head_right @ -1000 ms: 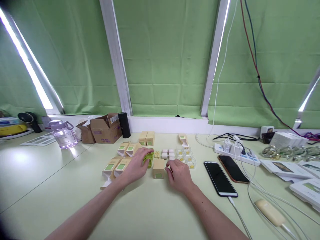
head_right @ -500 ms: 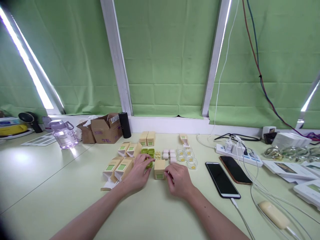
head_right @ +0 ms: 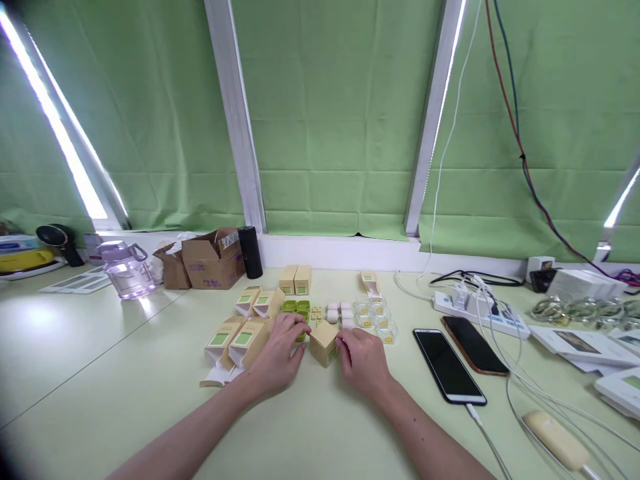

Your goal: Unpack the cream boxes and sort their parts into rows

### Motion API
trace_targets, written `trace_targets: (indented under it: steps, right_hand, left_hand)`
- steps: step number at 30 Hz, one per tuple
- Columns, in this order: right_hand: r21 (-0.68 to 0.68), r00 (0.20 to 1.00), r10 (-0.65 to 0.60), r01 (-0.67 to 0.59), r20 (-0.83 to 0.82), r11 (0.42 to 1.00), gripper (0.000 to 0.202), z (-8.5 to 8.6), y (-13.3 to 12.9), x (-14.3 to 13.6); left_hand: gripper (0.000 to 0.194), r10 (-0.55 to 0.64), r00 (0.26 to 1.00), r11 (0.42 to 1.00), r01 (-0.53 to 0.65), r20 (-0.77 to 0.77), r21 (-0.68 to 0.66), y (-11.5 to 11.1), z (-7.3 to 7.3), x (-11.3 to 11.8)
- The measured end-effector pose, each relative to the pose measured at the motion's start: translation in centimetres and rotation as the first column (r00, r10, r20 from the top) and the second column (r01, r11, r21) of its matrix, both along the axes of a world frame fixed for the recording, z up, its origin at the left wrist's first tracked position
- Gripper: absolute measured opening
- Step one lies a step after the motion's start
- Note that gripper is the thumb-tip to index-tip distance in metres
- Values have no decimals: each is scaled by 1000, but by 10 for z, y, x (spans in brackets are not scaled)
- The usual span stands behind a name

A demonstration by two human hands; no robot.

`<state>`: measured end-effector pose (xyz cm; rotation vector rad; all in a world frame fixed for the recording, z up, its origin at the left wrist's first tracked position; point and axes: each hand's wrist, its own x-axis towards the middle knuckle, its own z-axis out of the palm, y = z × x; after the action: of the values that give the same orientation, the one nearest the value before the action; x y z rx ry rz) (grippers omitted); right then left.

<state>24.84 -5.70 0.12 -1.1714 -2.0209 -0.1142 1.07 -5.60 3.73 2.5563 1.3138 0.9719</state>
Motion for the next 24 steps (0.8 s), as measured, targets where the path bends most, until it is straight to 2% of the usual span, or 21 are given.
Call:
trace_targets:
  steps: [7, 13, 19, 24]
  right_hand:
    - [-6, 999, -38, 38, -5, 999, 30, -1, 2, 3]
    - [1, 998, -65, 65, -18, 998, 28, -1, 2, 2]
    - [-56, 995, -96, 95, -8, 994, 27, -1, 1, 0]
    - [-44, 993, -110, 108, -31, 993, 25, 1, 1, 0]
  left_hand:
    - [26, -35, 999, 999, 35, 18, -2, -2, 5, 1]
    - [17, 41, 999, 999, -41, 35, -9, 0, 2, 4]
    - [41, 63, 998, 997, -63, -1, -39, -1, -2, 5]
    - [47, 79, 996, 994, -82, -34, -74, -4, -2, 7]
